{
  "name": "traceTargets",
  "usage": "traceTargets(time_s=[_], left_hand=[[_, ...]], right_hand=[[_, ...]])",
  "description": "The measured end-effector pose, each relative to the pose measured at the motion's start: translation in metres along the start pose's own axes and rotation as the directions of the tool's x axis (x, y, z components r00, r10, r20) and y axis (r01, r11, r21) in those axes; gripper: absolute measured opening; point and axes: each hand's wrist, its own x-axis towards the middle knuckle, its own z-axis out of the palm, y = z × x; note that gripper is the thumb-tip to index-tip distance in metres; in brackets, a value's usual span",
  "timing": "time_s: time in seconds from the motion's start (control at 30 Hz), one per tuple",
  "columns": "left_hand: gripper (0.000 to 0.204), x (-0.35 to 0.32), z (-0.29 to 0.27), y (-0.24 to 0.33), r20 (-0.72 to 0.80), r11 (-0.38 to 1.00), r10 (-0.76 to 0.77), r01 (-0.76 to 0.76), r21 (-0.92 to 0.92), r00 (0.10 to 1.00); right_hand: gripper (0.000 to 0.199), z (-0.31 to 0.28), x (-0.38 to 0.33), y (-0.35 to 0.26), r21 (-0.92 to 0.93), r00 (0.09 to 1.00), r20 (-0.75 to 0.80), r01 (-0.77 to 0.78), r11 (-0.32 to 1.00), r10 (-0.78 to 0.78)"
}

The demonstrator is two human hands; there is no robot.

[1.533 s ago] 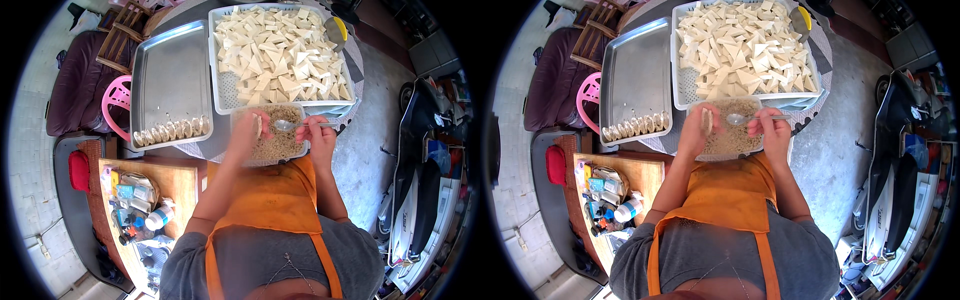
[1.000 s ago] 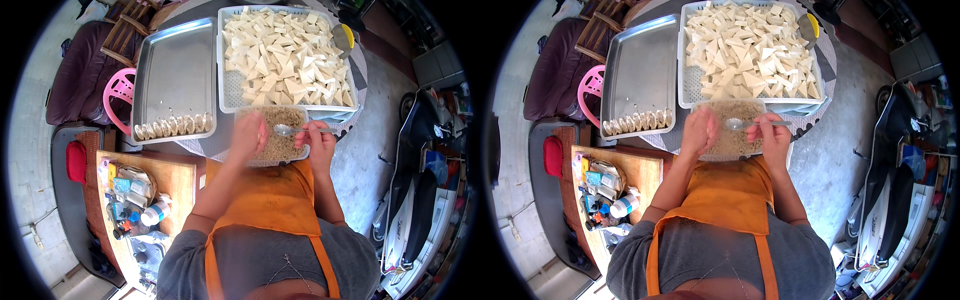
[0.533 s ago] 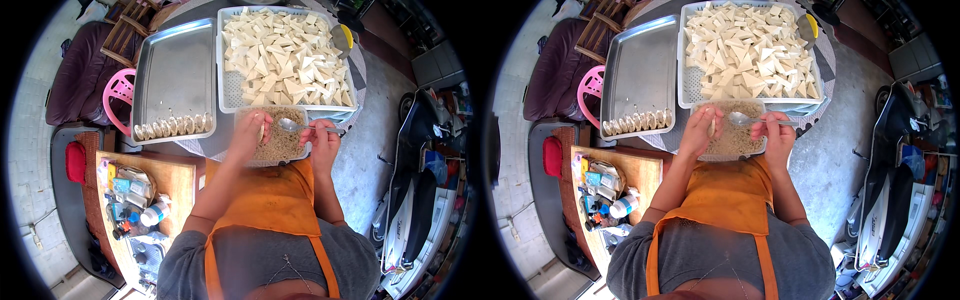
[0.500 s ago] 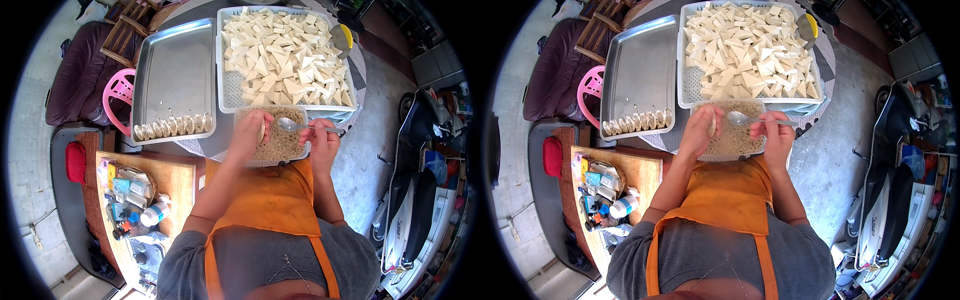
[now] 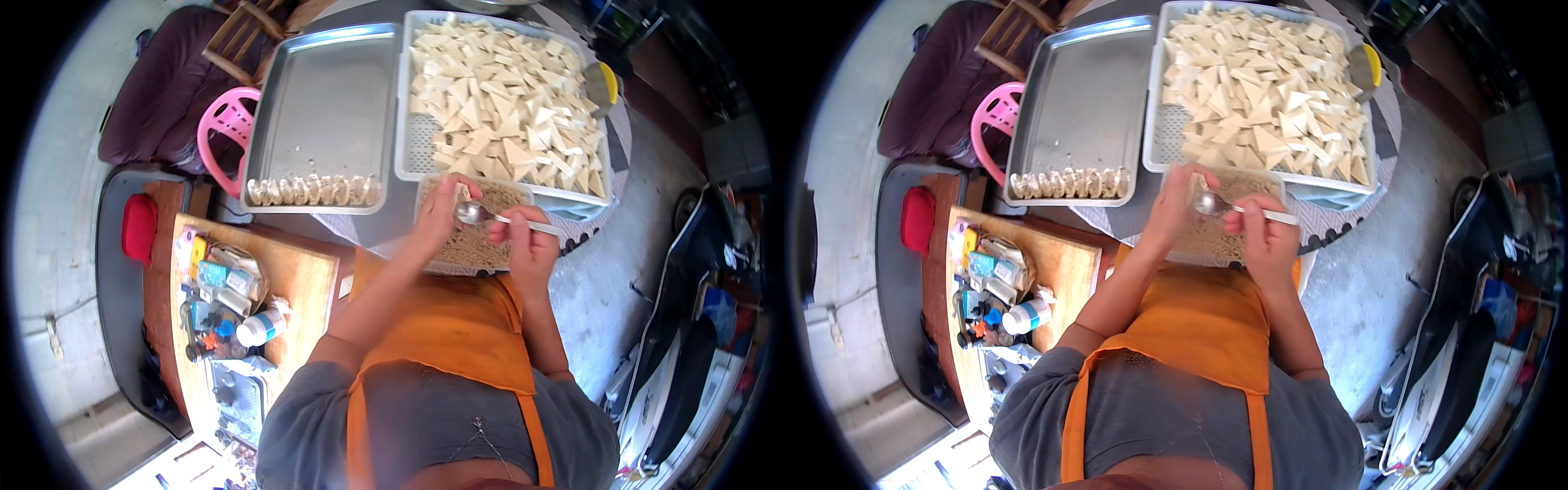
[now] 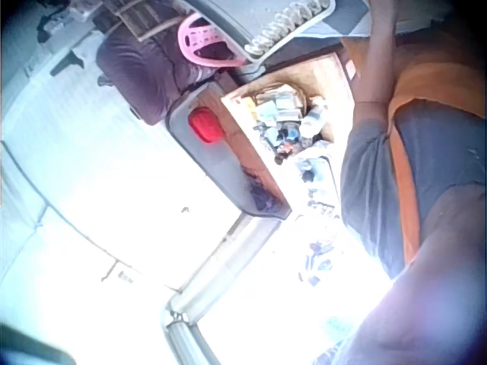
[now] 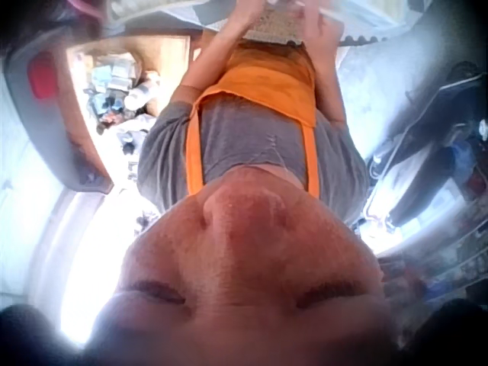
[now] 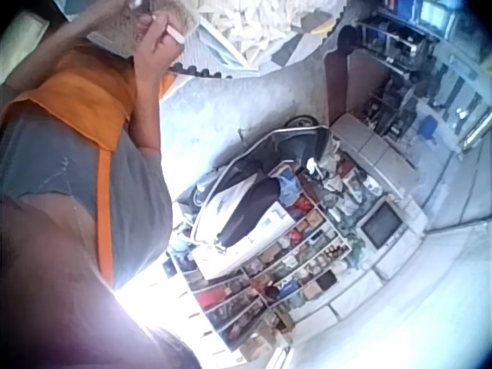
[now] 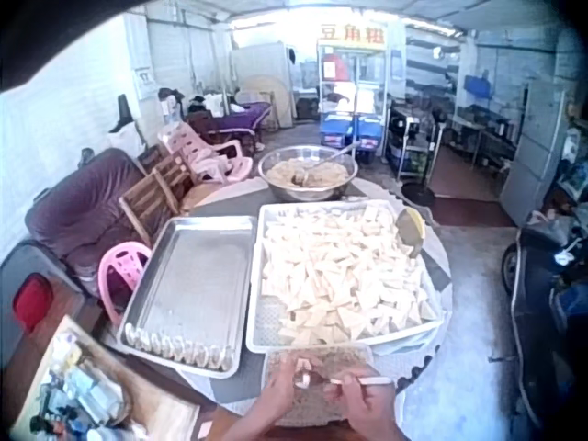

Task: The person scoops a grainy filling into triangular dough wrappers using a spoon, folds them closed, and places them on a metal tray. The process is repeated continuously with multiple wrappers and filling.

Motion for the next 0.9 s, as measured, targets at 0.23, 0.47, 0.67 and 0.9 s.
traceTargets(time_s=[0.23, 0.47, 0.67, 0.9], left_hand=[[0.025, 0.066, -0.122, -0.018, -0.212, 0.818, 0.368, -0.207, 0.536, 0.905], [0.019, 0.097, -0.174, -0.036, -0.188, 0.702, 0.085, 0.076, 0.708, 0.978], [0.02, 0.072, -0.171, -0.023, -0.081, 0.649, -0.001, 0.062, 0.758, 0.997], [0.022, 0.062, -0.157, -0.02, -0.02, 0.604, 0.114, -0.053, 0.796, 0.993]], right_hand=[[0.018, -0.034, 0.01, 0.008, 0.09, 0.98, -0.194, -0.035, 0.995, 0.052], [0.018, -0.029, 0.006, 0.024, 0.111, 0.985, -0.137, -0.09, 0.99, 0.105], [0.02, -0.041, 0.006, 0.03, 0.066, 0.988, -0.12, -0.087, 0.994, 0.095], [0.01, -0.056, 0.016, 0.017, -0.623, 0.966, 0.256, 0.183, 0.76, -0.023]])
